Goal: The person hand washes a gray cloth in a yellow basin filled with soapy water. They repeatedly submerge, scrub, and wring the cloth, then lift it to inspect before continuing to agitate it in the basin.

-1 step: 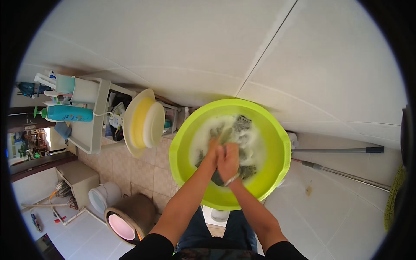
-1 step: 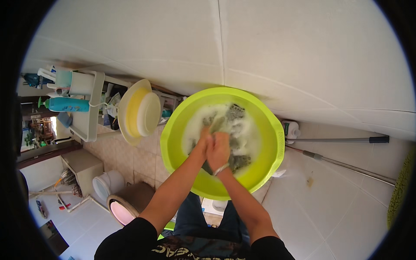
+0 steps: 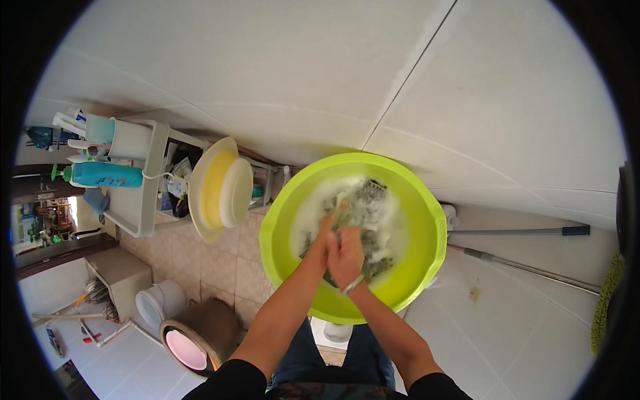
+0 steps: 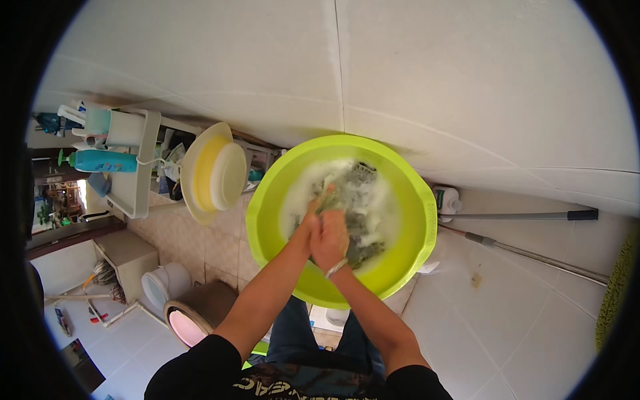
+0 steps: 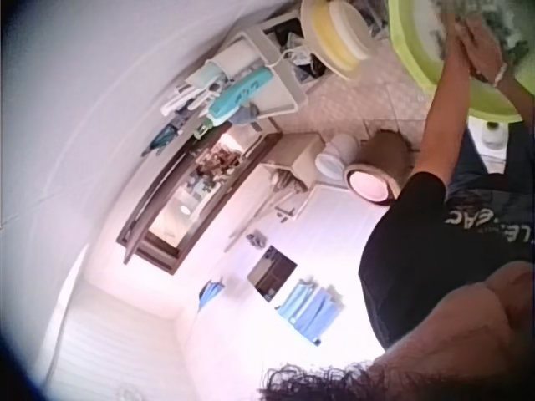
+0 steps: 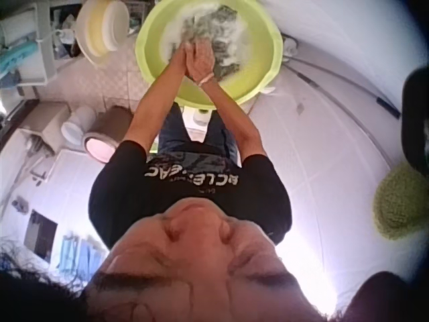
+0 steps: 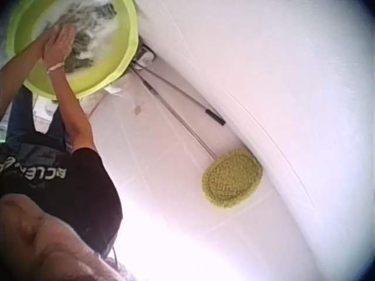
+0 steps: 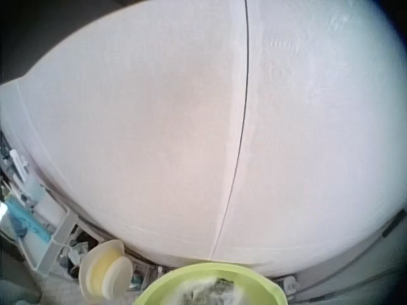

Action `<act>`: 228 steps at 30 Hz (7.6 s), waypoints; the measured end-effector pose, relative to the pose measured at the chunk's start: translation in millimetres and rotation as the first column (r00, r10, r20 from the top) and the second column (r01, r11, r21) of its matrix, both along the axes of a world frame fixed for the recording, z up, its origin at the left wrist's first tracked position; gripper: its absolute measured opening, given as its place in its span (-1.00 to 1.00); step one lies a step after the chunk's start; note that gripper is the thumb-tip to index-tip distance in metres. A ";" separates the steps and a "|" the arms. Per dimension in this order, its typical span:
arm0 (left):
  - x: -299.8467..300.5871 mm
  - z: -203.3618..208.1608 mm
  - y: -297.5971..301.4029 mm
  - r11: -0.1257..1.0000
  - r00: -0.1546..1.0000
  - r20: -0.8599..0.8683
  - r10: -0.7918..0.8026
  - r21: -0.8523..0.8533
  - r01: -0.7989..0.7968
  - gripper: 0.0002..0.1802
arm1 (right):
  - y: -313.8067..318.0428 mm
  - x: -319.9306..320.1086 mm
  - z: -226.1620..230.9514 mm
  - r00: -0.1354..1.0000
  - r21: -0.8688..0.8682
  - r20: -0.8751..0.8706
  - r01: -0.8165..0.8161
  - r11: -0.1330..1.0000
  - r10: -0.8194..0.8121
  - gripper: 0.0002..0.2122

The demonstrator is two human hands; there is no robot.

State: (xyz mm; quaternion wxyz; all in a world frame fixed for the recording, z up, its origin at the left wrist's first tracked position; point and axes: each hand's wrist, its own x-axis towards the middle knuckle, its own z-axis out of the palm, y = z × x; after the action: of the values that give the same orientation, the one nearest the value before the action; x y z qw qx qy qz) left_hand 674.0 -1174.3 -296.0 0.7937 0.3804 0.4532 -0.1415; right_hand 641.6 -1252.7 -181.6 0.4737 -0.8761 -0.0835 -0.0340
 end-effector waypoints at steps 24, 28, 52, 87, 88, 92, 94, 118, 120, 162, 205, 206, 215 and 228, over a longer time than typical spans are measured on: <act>-59.7 156.8 56.1 0.967 0.955 0.237 -0.176 0.221 0.123 -0.72 | -88.8 54.2 68.9 0.582 0.575 -0.780 0.518 0.634 0.232 -0.69; -57.8 189.2 63.2 0.841 0.908 0.265 -0.325 0.519 0.150 -0.72 | -95.4 53.4 86.1 0.822 0.660 -0.539 0.274 0.700 0.186 -0.73; -99.3 137.9 -4.8 -0.140 0.416 -0.654 -0.632 0.625 0.768 -0.45 | -106.1 -11.6 -11.3 0.741 -0.445 -0.670 -0.344 0.827 -0.052 -0.59; -27.9 52.0 -1.9 0.310 0.930 -0.046 -0.365 0.936 0.168 -0.77 | -66.5 54.6 -66.4 0.877 -0.017 -0.428 0.233 0.972 -0.218 -0.66; -29.5 38.6 -7.3 0.175 0.922 -0.162 -0.351 0.956 0.234 -0.72 | -60.1 49.8 -79.9 0.909 -0.166 -0.311 0.236 0.957 -0.278 -0.62; -4.7 15.8 -25.1 0.045 0.606 -0.446 -0.659 0.780 0.624 -0.68 | -82.7 65.4 -159.3 0.804 -0.601 -0.550 -0.194 0.776 -0.225 -0.65; 0.6 8.8 -9.7 0.076 0.541 -0.472 -0.695 0.701 0.709 -0.68 | -71.3 70.0 -144.4 0.730 -0.641 -0.665 -0.666 0.382 0.157 -0.75; -39.2 69.2 -24.1 0.990 0.899 0.416 -0.135 0.088 0.108 -0.55 | -21.8 7.9 -12.8 1.000 0.072 -0.001 -0.015 0.997 0.015 -0.77; -30.2 50.6 -25.5 0.972 0.967 0.253 0.042 -0.234 0.019 -0.44 | -31.9 28.0 -33.7 0.994 -0.093 -0.092 0.058 0.994 -0.067 -0.77; 8.9 84.3 -24.7 0.887 0.949 -0.190 -0.252 0.347 0.305 -0.67 | -75.5 79.4 -72.8 0.912 -0.333 -0.158 0.312 0.890 -0.378 -0.74; -77.0 34.3 46.0 0.685 0.938 -0.192 -0.289 0.643 0.343 -0.53 | -121.1 28.2 56.3 0.990 -0.768 -0.143 -0.112 0.630 0.002 -0.74; -80.5 35.9 36.3 0.718 0.943 -0.172 -0.285 0.614 0.329 -0.55 | -115.9 24.5 49.7 0.977 -0.875 -0.205 -0.211 0.435 0.063 -0.71; -97.7 80.3 11.8 0.559 0.892 -0.027 -0.450 0.771 0.305 -0.82 | -61.2 53.7 1.6 0.680 -0.366 -0.676 -0.643 0.673 0.283 -0.67; -130.5 170.9 -8.6 0.449 0.659 0.092 -0.746 0.800 0.397 -0.92 | -86.0 28.5 -0.3 0.220 0.154 -0.939 -0.419 0.895 0.265 -0.56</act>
State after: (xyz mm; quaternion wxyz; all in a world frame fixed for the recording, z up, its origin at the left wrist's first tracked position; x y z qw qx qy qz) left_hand 543.5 -1182.8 -125.2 0.5543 0.8135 0.1193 -0.1297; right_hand 670.0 -1338.7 -181.9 0.3671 -0.7145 0.0175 0.5954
